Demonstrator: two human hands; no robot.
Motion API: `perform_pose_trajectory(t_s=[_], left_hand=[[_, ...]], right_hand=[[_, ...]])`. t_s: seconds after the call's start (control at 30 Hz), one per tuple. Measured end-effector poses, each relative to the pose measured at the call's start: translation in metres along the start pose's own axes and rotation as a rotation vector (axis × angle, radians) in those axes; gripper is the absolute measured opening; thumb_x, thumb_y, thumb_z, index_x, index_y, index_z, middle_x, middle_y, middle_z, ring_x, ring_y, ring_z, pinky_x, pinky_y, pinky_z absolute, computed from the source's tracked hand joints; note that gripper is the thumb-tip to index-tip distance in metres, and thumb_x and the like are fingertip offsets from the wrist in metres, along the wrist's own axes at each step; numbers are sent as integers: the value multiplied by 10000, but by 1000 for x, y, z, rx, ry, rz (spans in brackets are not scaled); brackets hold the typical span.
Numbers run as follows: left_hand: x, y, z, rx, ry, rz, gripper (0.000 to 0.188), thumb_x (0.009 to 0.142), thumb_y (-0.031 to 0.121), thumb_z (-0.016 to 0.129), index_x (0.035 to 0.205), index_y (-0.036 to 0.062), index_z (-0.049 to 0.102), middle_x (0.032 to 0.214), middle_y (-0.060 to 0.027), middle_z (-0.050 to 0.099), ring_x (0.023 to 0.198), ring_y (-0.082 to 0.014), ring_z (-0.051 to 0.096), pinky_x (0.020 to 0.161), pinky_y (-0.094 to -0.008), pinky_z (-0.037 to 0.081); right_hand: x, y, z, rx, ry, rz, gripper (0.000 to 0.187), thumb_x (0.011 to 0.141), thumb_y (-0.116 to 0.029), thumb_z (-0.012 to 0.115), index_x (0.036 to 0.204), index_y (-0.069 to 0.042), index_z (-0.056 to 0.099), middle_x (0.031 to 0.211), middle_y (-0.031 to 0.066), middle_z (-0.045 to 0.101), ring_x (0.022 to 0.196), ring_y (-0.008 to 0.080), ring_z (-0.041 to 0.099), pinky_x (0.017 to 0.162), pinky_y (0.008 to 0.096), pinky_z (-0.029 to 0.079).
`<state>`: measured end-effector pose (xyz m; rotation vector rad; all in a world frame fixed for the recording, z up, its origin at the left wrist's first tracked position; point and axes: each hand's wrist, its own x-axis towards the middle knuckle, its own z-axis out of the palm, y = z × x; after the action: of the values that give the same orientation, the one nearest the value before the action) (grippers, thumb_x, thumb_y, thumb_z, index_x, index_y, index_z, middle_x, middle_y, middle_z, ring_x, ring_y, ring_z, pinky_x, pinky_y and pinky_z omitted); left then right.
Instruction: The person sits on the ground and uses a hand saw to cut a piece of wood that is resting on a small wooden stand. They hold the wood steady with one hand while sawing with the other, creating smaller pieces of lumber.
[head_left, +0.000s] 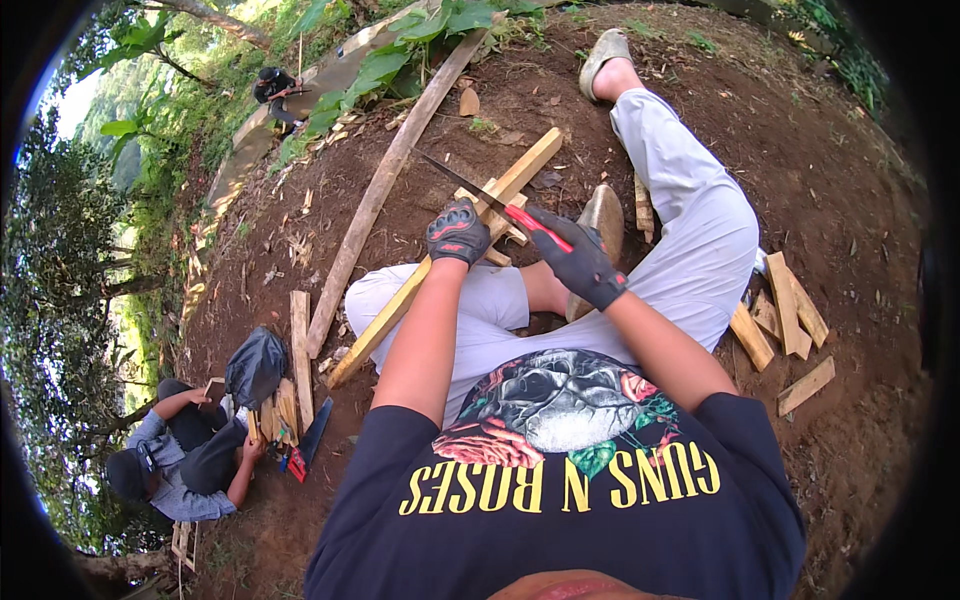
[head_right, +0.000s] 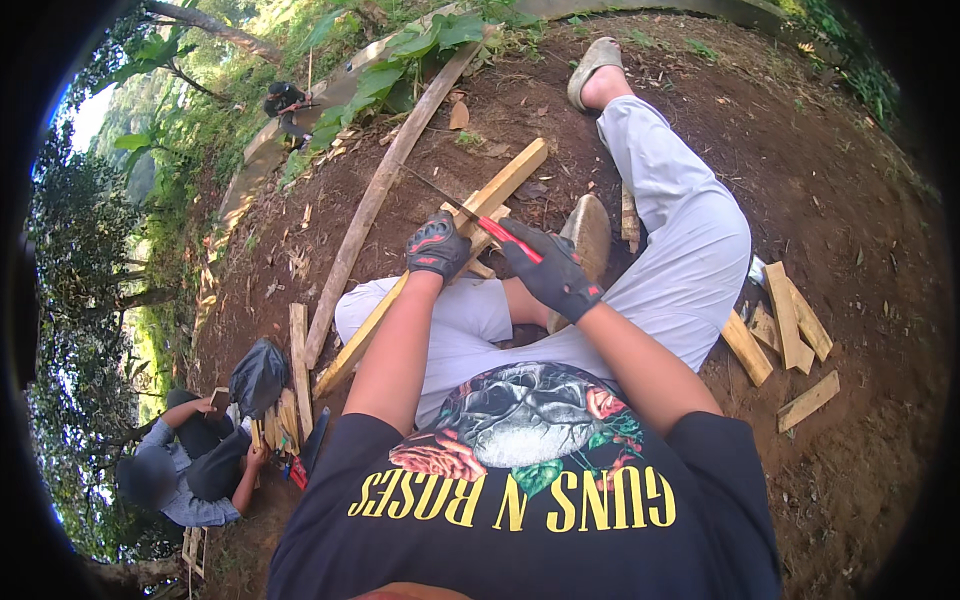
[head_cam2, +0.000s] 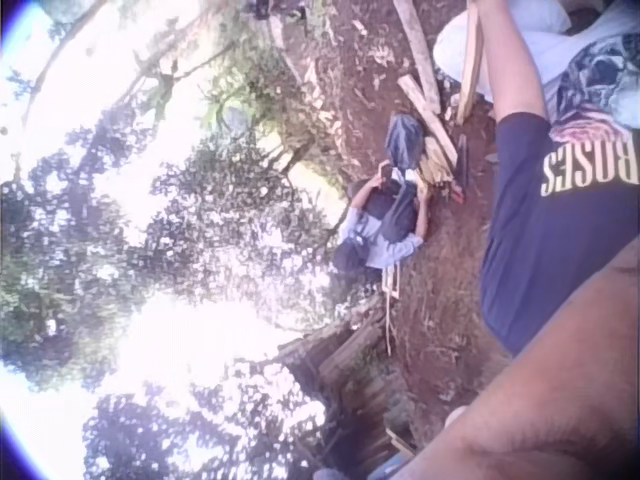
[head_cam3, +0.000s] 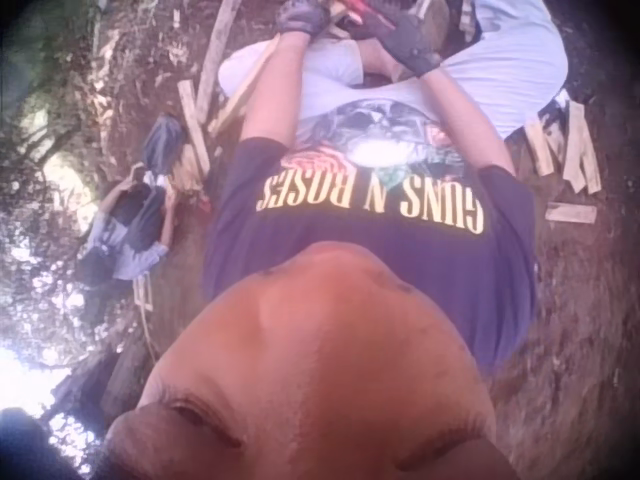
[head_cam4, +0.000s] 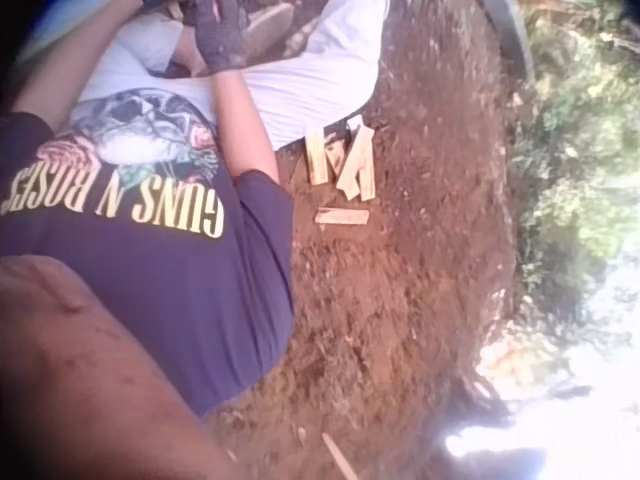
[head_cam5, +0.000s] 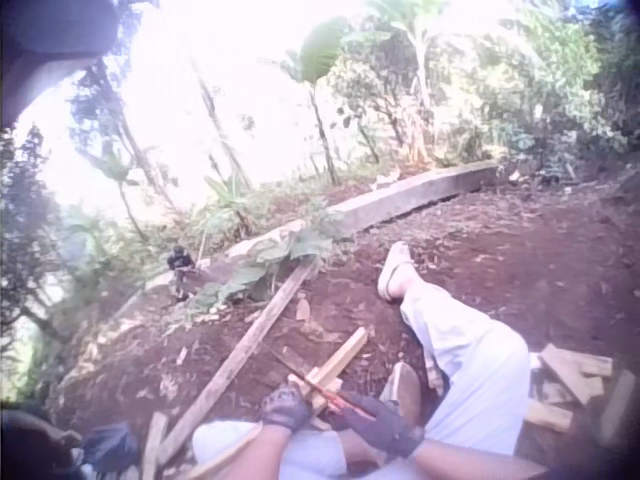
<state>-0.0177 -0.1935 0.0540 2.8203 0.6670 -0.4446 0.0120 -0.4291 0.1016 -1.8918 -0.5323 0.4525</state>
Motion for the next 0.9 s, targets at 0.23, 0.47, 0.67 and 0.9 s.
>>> perform_pose_trajectory(t_s=[0.23, 0.47, 0.67, 0.9], left_hand=[[-7, 1, 4, 49, 46, 22, 328, 860, 269, 699, 1120, 70, 721, 1134, -188, 759, 1056, -353, 756, 889, -490, 602], [0, -2, 17, 55, 137, 75, 290, 861, 233, 673, 1105, 83, 720, 1104, -187, 761, 1017, -362, 761, 878, -505, 599], [-1, -6, 8, 4, 80, 38, 288, 887, 219, 641, 1121, 71, 721, 1126, -201, 756, 1056, -377, 751, 920, -508, 586], [-3, -4, 17, 5, 37, 8, 374, 869, 284, 697, 1167, 56, 709, 1179, -212, 744, 1093, -384, 738, 944, -505, 582]], right_hand=[[-105, -78, -121, -163, -158, 300, 445, 1036, -329, 653, 1435, -133, 677, 1326, 195, 735, 1256, 384, 688, 1079, 451, 519], [22, 12, 16, -98, 10, 14, 446, 1034, -346, 656, 1418, -122, 689, 1322, 209, 729, 1248, 380, 686, 1078, 456, 515], [62, 17, 49, -25, -5, 25, 466, 1035, -386, 625, 1397, -102, 700, 1299, 223, 732, 1219, 395, 692, 1060, 458, 528], [-83, -39, -72, -151, -105, 214, 451, 1032, -329, 644, 1431, -121, 676, 1296, 202, 741, 1184, 404, 709, 1034, 455, 535]])
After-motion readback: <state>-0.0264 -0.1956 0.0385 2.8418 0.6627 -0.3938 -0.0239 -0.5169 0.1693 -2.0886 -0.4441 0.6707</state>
